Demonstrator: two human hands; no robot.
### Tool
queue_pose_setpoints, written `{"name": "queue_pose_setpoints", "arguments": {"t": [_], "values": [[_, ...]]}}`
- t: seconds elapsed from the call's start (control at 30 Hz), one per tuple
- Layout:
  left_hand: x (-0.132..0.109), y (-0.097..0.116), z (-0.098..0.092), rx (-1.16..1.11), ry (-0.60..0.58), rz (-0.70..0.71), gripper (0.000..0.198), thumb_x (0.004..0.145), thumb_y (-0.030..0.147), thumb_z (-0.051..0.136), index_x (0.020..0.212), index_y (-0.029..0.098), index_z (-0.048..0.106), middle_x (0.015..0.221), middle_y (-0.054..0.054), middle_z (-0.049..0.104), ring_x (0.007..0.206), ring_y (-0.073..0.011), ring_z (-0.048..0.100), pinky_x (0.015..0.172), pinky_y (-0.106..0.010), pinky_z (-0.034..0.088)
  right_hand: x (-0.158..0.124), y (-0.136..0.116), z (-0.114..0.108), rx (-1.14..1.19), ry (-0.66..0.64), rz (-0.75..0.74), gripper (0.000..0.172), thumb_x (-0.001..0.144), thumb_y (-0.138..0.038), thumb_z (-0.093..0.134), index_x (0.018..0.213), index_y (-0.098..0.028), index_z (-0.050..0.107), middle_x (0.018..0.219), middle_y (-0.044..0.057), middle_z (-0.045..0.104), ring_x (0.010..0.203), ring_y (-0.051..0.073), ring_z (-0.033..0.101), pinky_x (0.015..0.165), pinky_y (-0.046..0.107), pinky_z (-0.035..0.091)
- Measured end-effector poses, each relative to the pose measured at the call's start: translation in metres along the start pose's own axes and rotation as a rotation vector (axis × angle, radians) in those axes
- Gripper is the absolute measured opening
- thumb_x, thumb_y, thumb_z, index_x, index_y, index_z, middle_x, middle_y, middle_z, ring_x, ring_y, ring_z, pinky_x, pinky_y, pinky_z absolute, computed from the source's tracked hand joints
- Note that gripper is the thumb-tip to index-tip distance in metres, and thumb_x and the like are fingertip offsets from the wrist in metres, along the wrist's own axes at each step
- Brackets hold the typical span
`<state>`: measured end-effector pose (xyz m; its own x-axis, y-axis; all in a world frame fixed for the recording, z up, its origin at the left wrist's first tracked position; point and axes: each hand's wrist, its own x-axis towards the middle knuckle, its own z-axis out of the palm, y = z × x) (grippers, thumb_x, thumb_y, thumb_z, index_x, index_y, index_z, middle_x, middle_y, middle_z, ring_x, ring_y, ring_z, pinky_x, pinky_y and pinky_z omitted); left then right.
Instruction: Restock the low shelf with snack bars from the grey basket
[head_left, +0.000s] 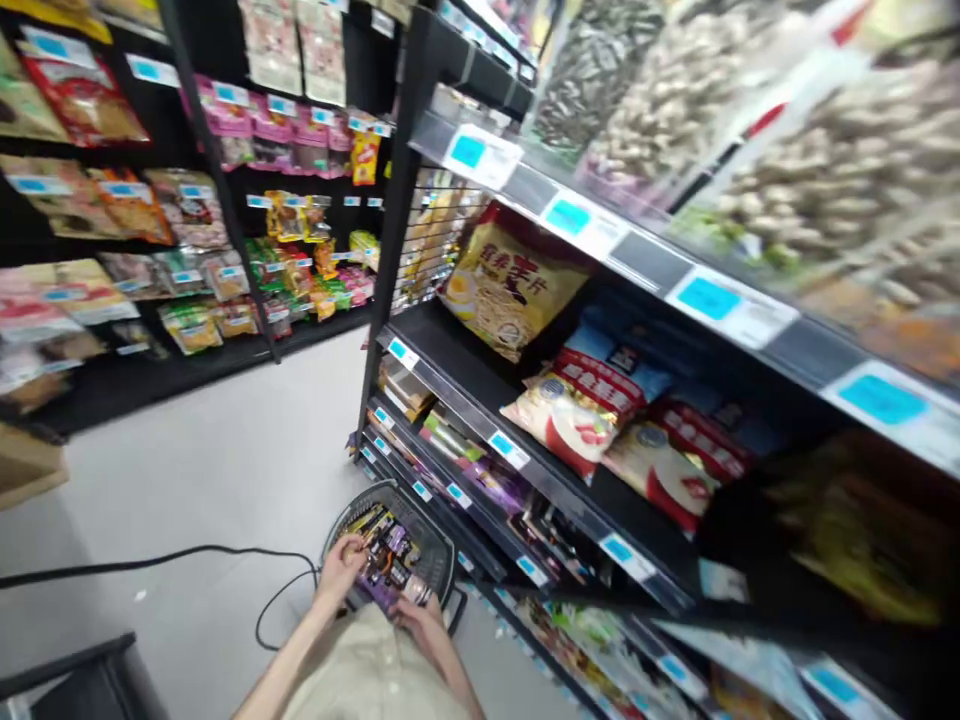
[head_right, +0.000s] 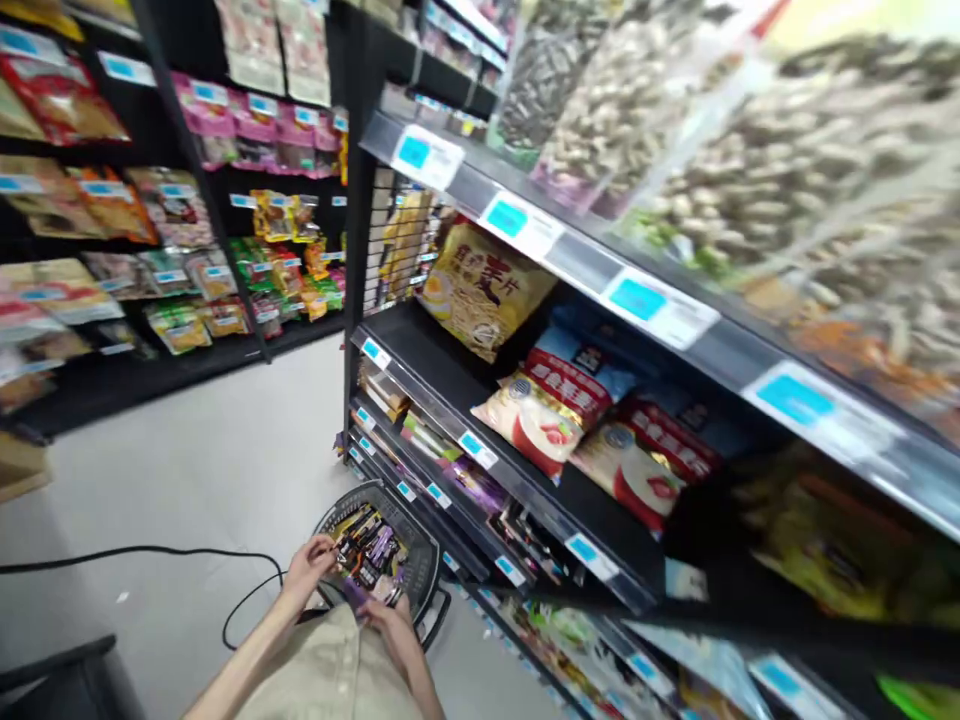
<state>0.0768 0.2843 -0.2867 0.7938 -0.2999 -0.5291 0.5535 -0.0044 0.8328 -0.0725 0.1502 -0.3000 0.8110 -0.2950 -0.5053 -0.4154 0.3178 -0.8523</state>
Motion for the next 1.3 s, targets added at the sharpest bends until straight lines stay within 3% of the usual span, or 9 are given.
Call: {"name": "queue_pose_setpoints", "arguments": {"t": [0.13,0.3,0.4,0.5,0.6,0.7,0.87,1.03,1.3], "values": [[0.000,0.025,0.002,-0.028,-0.019,-0.024,0.059,0.053,0.054,0.084,0.098,0.022,0.064,0.088,-0.002,0.071,0.074,-0.0172,0.068,0.068,-0.027,0.054,-0.003,-0.001,0.006,0.240,0.091,0.074,0.069,0.059,-0.090,0.068,0.083,-0.026,0.067,0.073,0.007,0.071,0.057,0.025,0.064,0.053,0.037,0.044],[-0.008,0.055,0.029,0.039,-0.346,-0.078,0.056,0.056,0.056,0.090,0.089,0.018,0.064,0.082,-0.003,0.072,0.079,-0.0183,0.071,0.079,-0.030,0.058,-0.013,-0.025,0.017,0.265,0.177,-0.017,0.074,0.067,-0.088,0.069,0.091,-0.018,0.068,0.073,0.007,0.071,0.054,0.016,0.059,0.050,0.024,0.039],[-0.012,0.057,0.044,0.098,-0.500,-0.070,0.062,0.063,0.056,0.087,0.105,0.016,0.067,0.087,-0.005,0.075,0.084,-0.0206,0.073,0.083,-0.032,0.058,-0.016,-0.043,0.017,0.252,0.187,-0.067,0.073,0.072,-0.087,0.065,0.092,-0.017,0.070,0.076,0.006,0.071,0.057,0.015,0.060,0.053,0.025,0.041],[-0.013,0.055,0.049,0.142,-0.498,-0.030,0.064,0.065,0.056,0.086,0.109,0.015,0.066,0.086,-0.006,0.075,0.082,-0.0209,0.073,0.079,-0.030,0.057,-0.017,-0.059,0.012,0.149,0.197,-0.109,0.069,0.077,-0.085,0.062,0.088,-0.018,0.073,0.077,0.006,0.071,0.061,0.017,0.061,0.057,0.027,0.044],[-0.012,0.058,0.050,0.203,-0.491,0.014,0.057,0.066,0.054,0.085,0.104,0.016,0.066,0.082,-0.004,0.074,0.077,-0.0204,0.072,0.072,-0.028,0.056,-0.017,-0.071,0.004,0.047,0.262,-0.240,0.056,0.078,-0.074,0.071,0.089,-0.019,0.076,0.088,0.006,0.074,0.077,0.019,0.065,0.072,0.030,0.050],[-0.011,0.064,0.053,0.278,-0.572,0.057,0.051,0.069,0.050,0.082,0.104,0.016,0.068,0.083,-0.004,0.075,0.077,-0.0198,0.072,0.070,-0.027,0.055,-0.014,-0.080,-0.003,0.059,0.358,-0.324,0.046,0.077,-0.063,0.077,0.093,-0.020,0.078,0.092,0.005,0.075,0.082,0.019,0.066,0.079,0.031,0.050],[-0.013,0.065,0.063,0.345,-0.655,0.085,0.054,0.071,0.048,0.080,0.114,0.016,0.071,0.098,-0.008,0.078,0.087,-0.0214,0.073,0.079,-0.029,0.055,-0.014,-0.085,-0.008,0.157,0.411,-0.329,0.041,0.073,-0.056,0.083,0.085,-0.018,0.075,0.081,0.003,0.071,0.072,0.016,0.061,0.069,0.027,0.048],[-0.012,0.054,0.072,0.476,-0.630,0.154,0.049,0.072,0.048,0.079,0.110,0.017,0.076,0.090,-0.006,0.077,0.084,-0.0224,0.071,0.080,-0.029,0.054,-0.026,-0.082,-0.010,0.253,0.354,-0.264,0.046,0.072,-0.057,0.084,0.092,-0.017,0.075,0.079,0.001,0.066,0.062,0.011,0.053,0.055,0.021,0.041],[-0.010,0.054,0.086,0.518,-0.734,0.186,0.036,0.079,0.048,0.074,0.106,0.023,0.077,0.100,-0.007,0.078,0.091,-0.0246,0.073,0.083,-0.032,0.055,-0.031,-0.075,-0.013,0.307,0.430,-0.240,0.049,0.069,-0.062,0.085,0.081,-0.017,0.070,0.067,-0.002,0.061,0.056,0.010,0.049,0.055,0.023,0.040]]}}
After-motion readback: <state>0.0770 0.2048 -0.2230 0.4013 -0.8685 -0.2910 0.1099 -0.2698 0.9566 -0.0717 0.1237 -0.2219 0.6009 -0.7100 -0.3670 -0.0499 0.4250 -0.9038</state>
